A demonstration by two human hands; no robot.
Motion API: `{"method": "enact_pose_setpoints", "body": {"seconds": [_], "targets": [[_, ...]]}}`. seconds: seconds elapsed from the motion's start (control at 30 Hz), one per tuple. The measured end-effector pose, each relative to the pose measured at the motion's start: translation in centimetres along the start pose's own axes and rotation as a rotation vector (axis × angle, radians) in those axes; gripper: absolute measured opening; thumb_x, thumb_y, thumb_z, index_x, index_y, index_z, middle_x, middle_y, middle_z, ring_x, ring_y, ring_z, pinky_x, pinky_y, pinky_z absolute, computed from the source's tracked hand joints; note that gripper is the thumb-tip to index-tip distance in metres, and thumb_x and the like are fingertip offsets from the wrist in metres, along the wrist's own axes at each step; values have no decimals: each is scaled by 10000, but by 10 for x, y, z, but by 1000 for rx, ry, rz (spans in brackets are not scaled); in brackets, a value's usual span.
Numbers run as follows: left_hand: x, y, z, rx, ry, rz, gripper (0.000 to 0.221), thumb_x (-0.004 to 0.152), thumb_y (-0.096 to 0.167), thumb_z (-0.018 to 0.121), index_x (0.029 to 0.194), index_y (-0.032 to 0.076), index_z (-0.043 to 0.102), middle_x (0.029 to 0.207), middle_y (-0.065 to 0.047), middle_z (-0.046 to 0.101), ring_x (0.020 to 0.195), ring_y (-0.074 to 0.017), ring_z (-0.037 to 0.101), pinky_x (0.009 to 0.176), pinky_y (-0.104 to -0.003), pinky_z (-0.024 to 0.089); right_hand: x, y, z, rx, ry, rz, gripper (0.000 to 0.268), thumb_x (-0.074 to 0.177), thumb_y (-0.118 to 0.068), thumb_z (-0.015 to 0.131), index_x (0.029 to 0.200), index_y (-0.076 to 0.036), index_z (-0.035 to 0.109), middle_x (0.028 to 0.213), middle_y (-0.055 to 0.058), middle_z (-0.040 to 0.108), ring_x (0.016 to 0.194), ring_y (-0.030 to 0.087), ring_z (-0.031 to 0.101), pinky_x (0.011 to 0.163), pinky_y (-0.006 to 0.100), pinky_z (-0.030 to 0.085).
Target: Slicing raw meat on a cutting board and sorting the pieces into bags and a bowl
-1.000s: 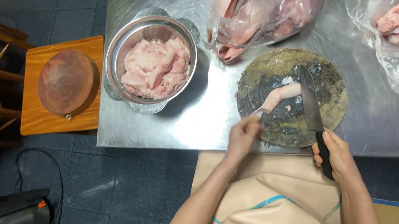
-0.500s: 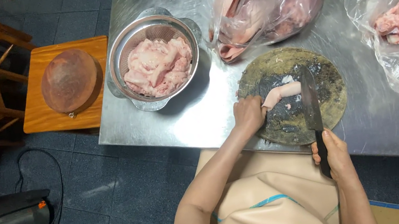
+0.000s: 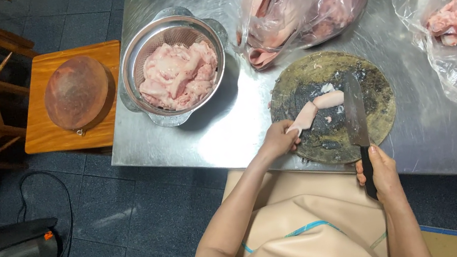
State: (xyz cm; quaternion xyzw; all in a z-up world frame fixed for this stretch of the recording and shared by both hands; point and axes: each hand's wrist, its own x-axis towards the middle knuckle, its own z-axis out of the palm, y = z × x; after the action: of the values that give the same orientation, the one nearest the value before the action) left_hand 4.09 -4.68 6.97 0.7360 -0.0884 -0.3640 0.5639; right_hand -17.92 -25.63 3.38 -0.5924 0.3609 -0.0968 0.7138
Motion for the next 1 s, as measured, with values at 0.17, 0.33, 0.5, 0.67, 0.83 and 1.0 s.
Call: {"method": "enact_pose_setpoints", "body": {"seconds": [0.17,0.33,0.5,0.67,0.83,1.0], "targets": [[-19,-8,-15,221,0,55,303,845,131,732,1117,-3,731,741,-178,734,586,-270,730,631,-421,581,1,2,-1,-2,-9,-21,382,1154,-372,434,1436,-158,577,604,179,505,376,231,492,324,373,448],[-16,-10,-15,366,-42,-6,236,886,252,684,956,52,786,683,-110,732,752,-305,756,749,-413,590,-8,-18,10,-17,29,-7,373,1155,-338,417,1442,-155,570,600,197,512,366,253,488,314,390,442],[6,17,-2,-31,-133,82,203,974,164,606,1038,20,733,636,-76,656,515,-159,626,534,-284,553,2,-1,3,-29,31,-4,370,1153,-357,421,1440,-171,564,605,192,514,371,247,495,318,384,446],[18,25,3,-229,-169,190,419,1029,100,519,1374,-136,523,674,-106,646,473,-122,598,438,-261,521,-7,-10,6,-73,44,-30,344,1157,-317,419,1388,-132,594,600,177,513,377,226,487,313,357,426],[34,-76,8,-138,-166,40,281,999,153,541,1176,22,716,675,-101,681,484,-152,646,448,-273,547,-42,-43,22,-343,59,-184,303,1123,-187,498,1355,-103,674,599,159,573,391,228,540,328,336,417],[-3,-90,-3,-75,-77,-61,284,979,163,542,1137,23,732,640,-98,681,470,-176,652,443,-293,543,-96,-91,30,-687,-84,-272,356,1054,-186,576,1380,-236,710,787,144,697,666,318,657,591,430,514]]}}
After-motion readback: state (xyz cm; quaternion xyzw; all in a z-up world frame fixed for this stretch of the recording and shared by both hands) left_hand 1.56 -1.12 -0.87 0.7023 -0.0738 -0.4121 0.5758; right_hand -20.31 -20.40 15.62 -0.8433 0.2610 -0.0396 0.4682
